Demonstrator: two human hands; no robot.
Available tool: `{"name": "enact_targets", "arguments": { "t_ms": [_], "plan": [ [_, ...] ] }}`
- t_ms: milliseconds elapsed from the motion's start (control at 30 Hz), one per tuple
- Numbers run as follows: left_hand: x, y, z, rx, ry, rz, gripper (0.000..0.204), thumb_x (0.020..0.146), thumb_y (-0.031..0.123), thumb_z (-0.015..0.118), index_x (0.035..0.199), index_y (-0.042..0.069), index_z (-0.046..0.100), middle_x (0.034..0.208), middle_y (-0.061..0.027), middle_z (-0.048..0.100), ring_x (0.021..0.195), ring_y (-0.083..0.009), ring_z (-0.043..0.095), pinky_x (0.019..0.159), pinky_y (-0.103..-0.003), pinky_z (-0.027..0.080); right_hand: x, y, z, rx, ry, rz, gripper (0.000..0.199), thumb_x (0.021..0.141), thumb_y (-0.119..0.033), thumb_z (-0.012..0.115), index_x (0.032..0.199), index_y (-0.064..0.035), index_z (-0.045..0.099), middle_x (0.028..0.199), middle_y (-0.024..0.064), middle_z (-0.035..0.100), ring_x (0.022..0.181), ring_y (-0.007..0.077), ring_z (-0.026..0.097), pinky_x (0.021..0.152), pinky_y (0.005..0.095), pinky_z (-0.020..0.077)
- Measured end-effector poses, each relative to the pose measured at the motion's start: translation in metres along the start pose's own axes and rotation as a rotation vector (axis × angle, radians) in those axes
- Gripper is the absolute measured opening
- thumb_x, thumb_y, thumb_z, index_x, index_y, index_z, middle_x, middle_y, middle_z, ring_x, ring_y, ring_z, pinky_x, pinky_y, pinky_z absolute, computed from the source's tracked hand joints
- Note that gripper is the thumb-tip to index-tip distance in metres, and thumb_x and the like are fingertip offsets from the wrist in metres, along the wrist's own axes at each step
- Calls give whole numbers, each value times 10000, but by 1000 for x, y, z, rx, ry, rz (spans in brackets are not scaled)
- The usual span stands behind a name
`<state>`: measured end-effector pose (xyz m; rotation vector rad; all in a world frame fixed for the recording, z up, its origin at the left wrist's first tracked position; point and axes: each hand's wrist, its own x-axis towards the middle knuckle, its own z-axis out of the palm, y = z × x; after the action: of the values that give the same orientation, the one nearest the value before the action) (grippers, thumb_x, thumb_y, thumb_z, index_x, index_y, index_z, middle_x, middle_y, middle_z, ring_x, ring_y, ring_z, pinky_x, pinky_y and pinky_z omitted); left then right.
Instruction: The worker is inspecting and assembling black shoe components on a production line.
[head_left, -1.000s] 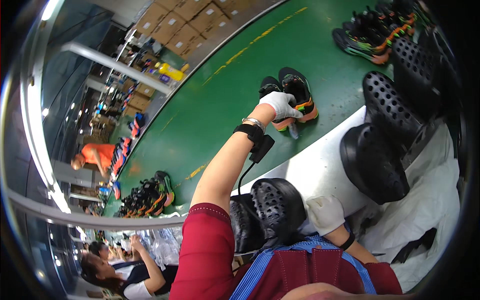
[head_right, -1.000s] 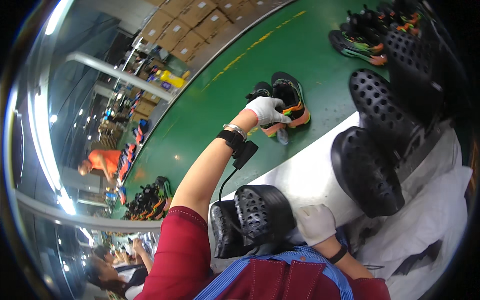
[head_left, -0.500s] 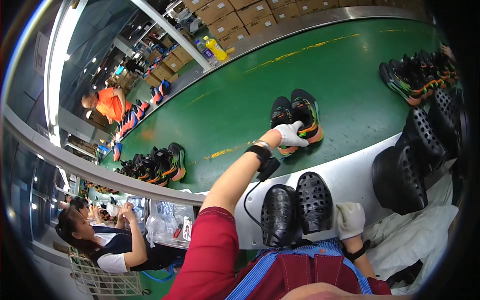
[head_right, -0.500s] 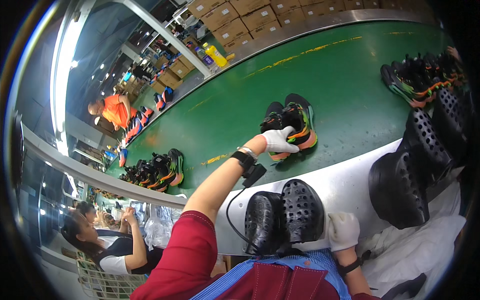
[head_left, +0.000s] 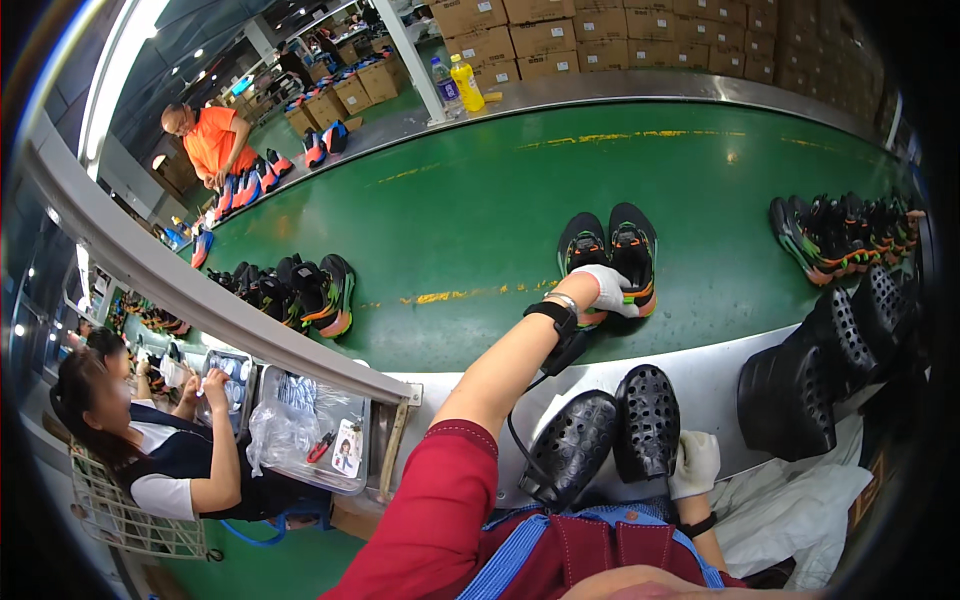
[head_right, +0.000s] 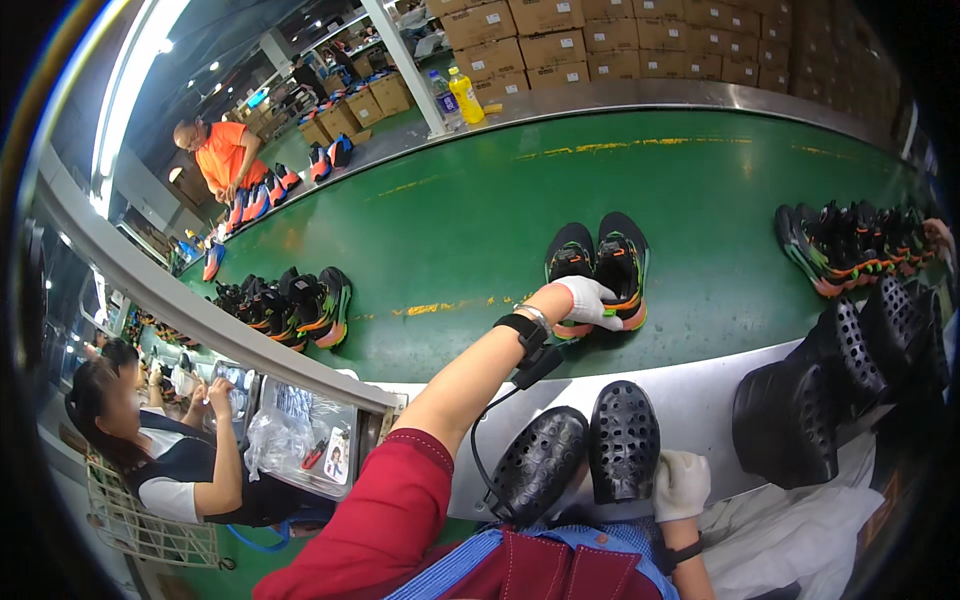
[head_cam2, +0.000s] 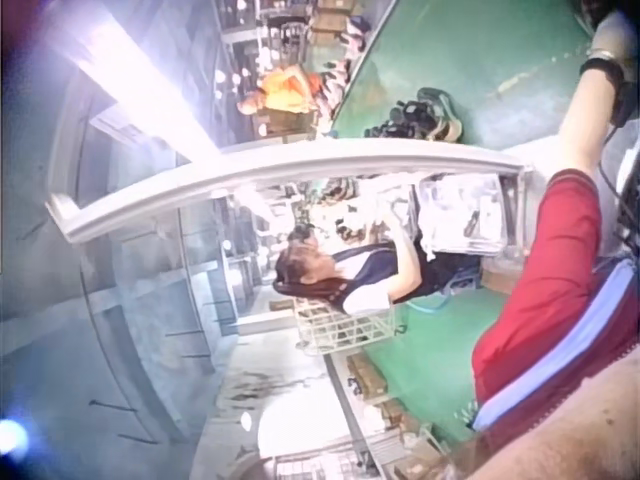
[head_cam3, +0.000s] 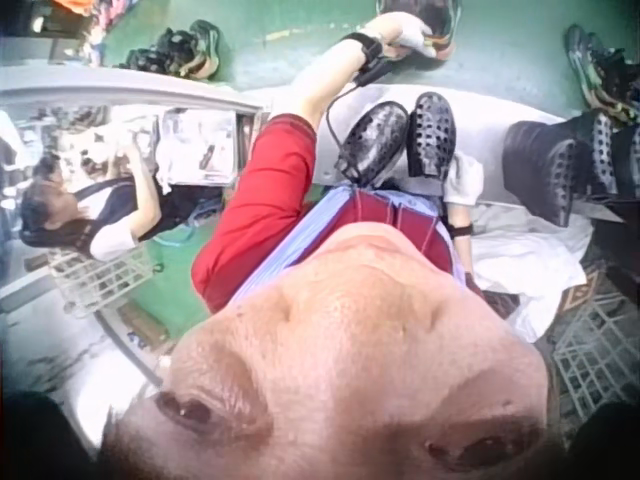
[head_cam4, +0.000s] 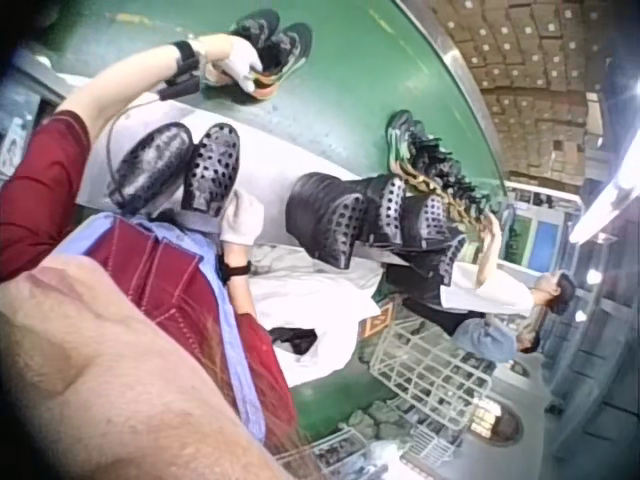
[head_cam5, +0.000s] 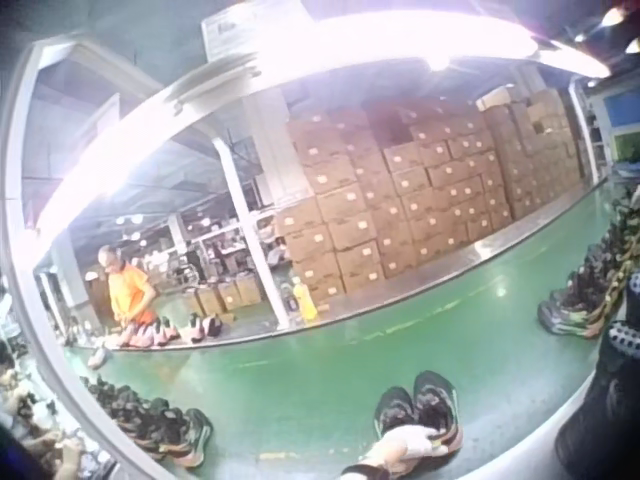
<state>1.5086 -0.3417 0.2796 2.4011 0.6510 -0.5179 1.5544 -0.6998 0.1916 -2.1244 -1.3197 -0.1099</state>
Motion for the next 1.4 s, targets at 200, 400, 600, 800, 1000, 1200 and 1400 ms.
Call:
{"name": "enact_targets", "arguments": {
  "t_ms": [200,400,600,800,1000,1200,1400],
  "plan": [
    [15,30,1,256,8,-97,630,763,550,676,1152,55,679,1099,-139,694,1002,-298,671,864,-376,526,-1,0,-1,-46,-5,34,99,763,-42,626,831,-101,667,794,107,637,772,333,584,710,432,451],
    [22,21,-2,98,-67,-126,575,731,476,720,1166,103,678,1171,-81,674,1031,-277,669,886,-377,526,4,-2,-2,6,18,12,110,759,-34,630,837,-99,671,790,107,634,766,334,582,702,433,451],
    [12,3,-2,60,-84,-30,686,733,430,738,1341,163,566,1347,-91,577,1189,-282,582,1005,-367,464,5,-1,-5,26,28,19,105,756,-31,632,826,-99,672,777,115,636,748,342,585,684,440,450],
    [29,3,-2,127,-162,-70,743,728,388,764,1385,141,519,1372,-101,555,1209,-294,566,1008,-376,469,4,-1,-3,2,14,19,89,751,-48,634,813,-101,669,779,119,641,750,344,588,685,446,451],
    [23,-10,-5,85,-171,-9,734,708,376,779,1349,102,548,1308,-124,601,1164,-303,592,980,-367,481,4,1,-2,14,-22,41,94,755,-70,629,827,-105,679,797,113,652,767,342,595,701,438,464],
    [16,-4,-8,69,-163,-42,769,719,366,796,1379,86,521,1327,-130,592,1186,-296,579,1017,-353,446,5,0,-4,4,-25,55,109,746,-62,628,830,-105,683,818,108,660,781,336,599,716,437,469],
    [26,-4,-5,208,-183,-88,736,726,416,794,1341,89,557,1286,-124,618,1159,-304,596,983,-375,478,0,3,-3,20,-38,47,128,743,-49,620,842,-106,679,815,108,651,788,333,592,717,436,466]
  ]
}}
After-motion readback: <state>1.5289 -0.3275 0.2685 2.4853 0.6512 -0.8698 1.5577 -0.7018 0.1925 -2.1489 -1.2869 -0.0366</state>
